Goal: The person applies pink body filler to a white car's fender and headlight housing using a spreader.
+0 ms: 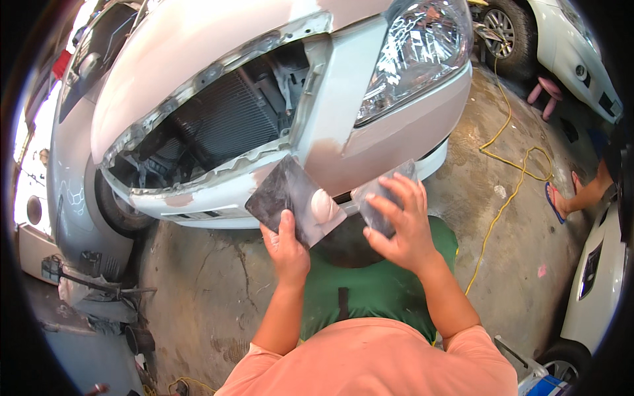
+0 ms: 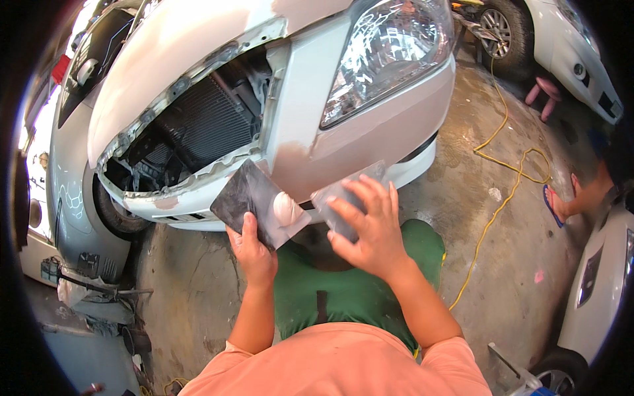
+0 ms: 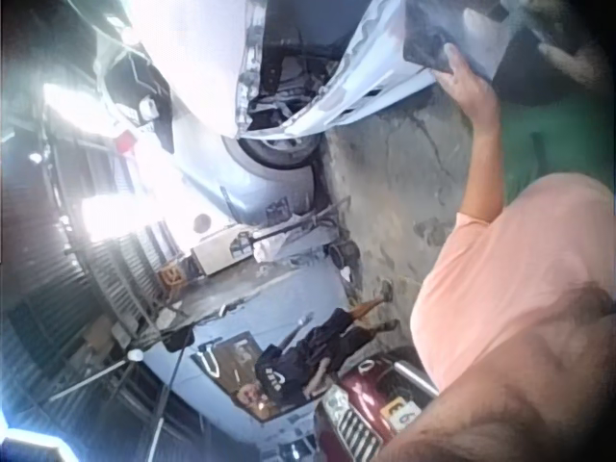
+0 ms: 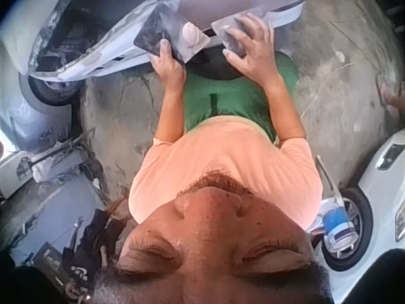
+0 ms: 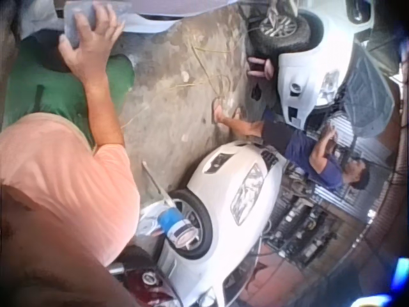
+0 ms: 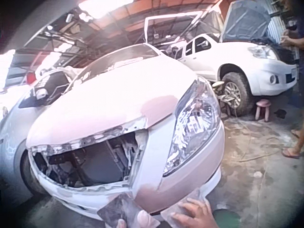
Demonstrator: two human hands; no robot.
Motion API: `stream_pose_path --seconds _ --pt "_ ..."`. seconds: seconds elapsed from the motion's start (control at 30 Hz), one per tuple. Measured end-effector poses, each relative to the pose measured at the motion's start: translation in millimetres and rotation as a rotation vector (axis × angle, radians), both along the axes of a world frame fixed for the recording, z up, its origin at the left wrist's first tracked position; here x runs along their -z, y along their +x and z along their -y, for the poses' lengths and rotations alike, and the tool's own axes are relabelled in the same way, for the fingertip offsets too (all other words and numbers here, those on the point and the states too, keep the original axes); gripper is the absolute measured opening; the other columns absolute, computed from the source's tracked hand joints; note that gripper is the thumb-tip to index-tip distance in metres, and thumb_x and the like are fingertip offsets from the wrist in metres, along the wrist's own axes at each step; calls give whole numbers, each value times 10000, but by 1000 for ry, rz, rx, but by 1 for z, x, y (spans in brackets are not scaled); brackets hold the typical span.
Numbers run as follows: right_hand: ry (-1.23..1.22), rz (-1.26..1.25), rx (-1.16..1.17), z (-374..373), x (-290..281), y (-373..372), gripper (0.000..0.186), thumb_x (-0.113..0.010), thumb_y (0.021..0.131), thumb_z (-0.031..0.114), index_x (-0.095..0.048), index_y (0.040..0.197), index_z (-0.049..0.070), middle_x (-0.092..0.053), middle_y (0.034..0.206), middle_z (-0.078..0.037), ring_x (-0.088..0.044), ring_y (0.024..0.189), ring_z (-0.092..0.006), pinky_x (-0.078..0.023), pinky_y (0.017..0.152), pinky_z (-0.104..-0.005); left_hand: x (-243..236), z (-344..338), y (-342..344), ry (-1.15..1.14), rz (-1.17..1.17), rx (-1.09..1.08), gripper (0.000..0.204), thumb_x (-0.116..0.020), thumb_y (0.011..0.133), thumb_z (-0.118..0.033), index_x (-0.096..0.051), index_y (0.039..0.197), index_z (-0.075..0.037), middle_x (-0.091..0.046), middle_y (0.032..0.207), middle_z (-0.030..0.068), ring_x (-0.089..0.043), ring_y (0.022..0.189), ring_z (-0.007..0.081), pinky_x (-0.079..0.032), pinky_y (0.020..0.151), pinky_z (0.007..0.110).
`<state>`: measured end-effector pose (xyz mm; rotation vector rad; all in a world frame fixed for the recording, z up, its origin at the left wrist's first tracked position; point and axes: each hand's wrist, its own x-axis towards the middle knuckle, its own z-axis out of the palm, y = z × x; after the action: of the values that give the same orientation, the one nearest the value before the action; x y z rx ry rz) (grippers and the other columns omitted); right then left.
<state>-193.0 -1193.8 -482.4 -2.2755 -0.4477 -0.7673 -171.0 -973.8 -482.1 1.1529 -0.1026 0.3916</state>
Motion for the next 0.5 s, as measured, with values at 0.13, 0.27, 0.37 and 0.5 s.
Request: stream_pose_path --seconds 0.13,0.27,0.37,0.5 --pt "-84 -40 -126 -17 -24 -21 590 -791 674 270 -681 1251 209 -497 1388 -94 -434 1332 -363 -278 1093 -670 -8 5 2 62 115 -56 374 -511 1047 -101 -448 1402 -3 -566 1334 102 -562 1193 193 -423 1069 372" --pt "-67 -25 -163 -18 -29 -19 592 -797 658 257 -688 1236 198 -508 1370 -98 -455 1318 -359 -283 1107 -647 -12 5 -2 108 153 -4 387 -556 1040 -123 -443 1383 14 -549 1329 101 -528 1186 170 -405 1045 330" --pt "-106 -78 -251 -23 -23 -17 572 -786 678 269 -680 1236 194 -508 1372 -99 -458 1320 -349 -279 1107 -657 -11 9 -7 182 139 -97 393 -573 1028 -119 -450 1377 15 -547 1335 116 -532 1198 190 -420 1039 343" --pt "-209 -186 -173 -12 -5 -5 535 -772 720 303 -655 1230 191 -509 1375 -87 -446 1320 -325 -252 1093 -692 -23 1 -7 16 218 -190 447 -611 1010 -135 -414 1381 19 -528 1353 136 -546 1195 218 -478 1002 393"
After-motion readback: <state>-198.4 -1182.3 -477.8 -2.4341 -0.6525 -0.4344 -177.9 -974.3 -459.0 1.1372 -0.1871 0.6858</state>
